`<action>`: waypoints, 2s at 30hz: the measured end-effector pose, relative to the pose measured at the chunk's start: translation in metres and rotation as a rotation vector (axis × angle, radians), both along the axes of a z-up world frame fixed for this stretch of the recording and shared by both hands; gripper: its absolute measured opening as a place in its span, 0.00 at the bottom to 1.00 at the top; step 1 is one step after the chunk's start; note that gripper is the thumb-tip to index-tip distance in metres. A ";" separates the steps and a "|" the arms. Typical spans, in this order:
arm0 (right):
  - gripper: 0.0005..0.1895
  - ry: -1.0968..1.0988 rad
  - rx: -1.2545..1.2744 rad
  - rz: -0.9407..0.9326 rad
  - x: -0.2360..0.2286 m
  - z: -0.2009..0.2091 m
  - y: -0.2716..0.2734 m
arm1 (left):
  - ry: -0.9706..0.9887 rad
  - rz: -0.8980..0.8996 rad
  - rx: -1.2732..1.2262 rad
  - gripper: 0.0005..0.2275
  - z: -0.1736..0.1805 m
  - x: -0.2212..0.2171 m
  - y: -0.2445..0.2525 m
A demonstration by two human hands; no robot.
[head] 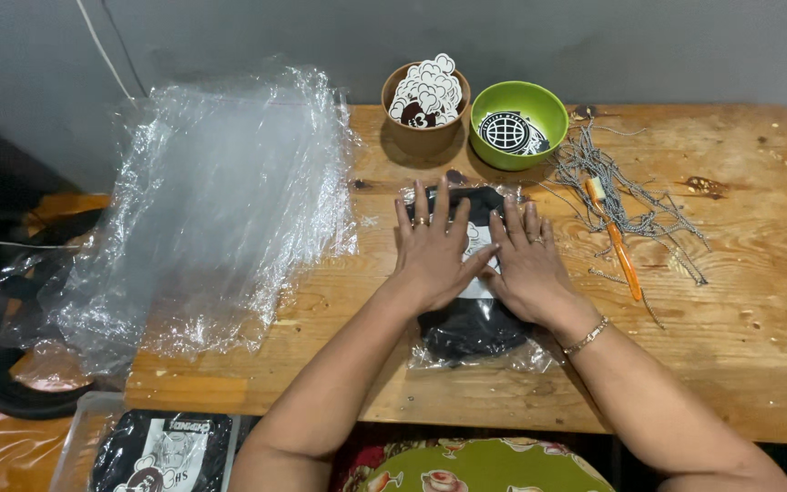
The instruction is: The person places a sticker on a black drawstring bag, then wraps the bag in a sheet of bubble wrap. They fold the bubble wrap around the bag and smooth it down to secure the package.
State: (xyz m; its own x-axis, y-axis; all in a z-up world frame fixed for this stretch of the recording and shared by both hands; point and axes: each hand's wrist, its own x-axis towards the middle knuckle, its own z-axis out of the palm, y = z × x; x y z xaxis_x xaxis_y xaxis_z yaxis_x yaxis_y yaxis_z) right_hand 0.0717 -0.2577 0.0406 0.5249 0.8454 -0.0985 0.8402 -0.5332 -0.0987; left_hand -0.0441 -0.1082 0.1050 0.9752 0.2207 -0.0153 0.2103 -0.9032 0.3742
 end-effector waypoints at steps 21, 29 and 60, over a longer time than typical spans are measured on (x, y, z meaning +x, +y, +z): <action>0.45 0.042 0.226 0.016 0.021 -0.056 -0.003 | 0.090 -0.120 0.035 0.54 -0.018 -0.011 -0.037; 0.46 0.014 0.190 0.000 0.026 -0.070 0.003 | 0.121 -0.112 0.096 0.53 -0.013 -0.016 -0.040; 0.41 0.018 0.167 -0.259 0.036 0.004 -0.024 | -0.166 0.660 -0.432 0.39 -0.026 -0.015 0.013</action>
